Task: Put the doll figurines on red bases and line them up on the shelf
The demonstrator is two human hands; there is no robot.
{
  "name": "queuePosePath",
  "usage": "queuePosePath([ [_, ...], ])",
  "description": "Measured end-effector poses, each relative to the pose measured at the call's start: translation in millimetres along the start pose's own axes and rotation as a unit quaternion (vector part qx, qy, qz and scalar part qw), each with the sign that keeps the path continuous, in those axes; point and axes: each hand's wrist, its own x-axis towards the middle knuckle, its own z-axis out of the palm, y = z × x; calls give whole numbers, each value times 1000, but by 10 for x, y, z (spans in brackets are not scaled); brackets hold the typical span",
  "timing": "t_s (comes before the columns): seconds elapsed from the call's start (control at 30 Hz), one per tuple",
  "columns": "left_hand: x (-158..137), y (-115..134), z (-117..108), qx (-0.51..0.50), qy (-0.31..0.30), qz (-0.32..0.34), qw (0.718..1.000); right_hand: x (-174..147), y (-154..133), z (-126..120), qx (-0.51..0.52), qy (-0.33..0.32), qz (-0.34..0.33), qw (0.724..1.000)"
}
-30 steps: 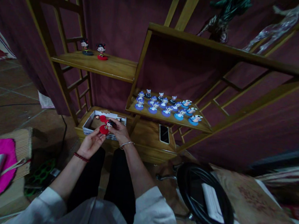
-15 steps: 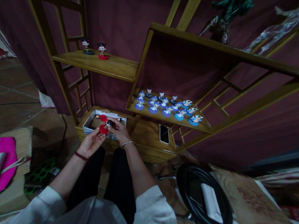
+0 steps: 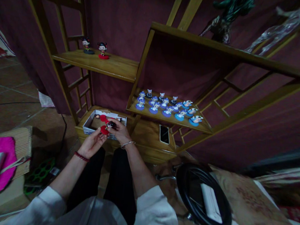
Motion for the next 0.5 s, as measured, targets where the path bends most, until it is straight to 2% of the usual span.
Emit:
queuePosePath([
  [0.5,-12,-7,16,4,19,-4,1000,34,39,-20,-60,-17,-43,997],
])
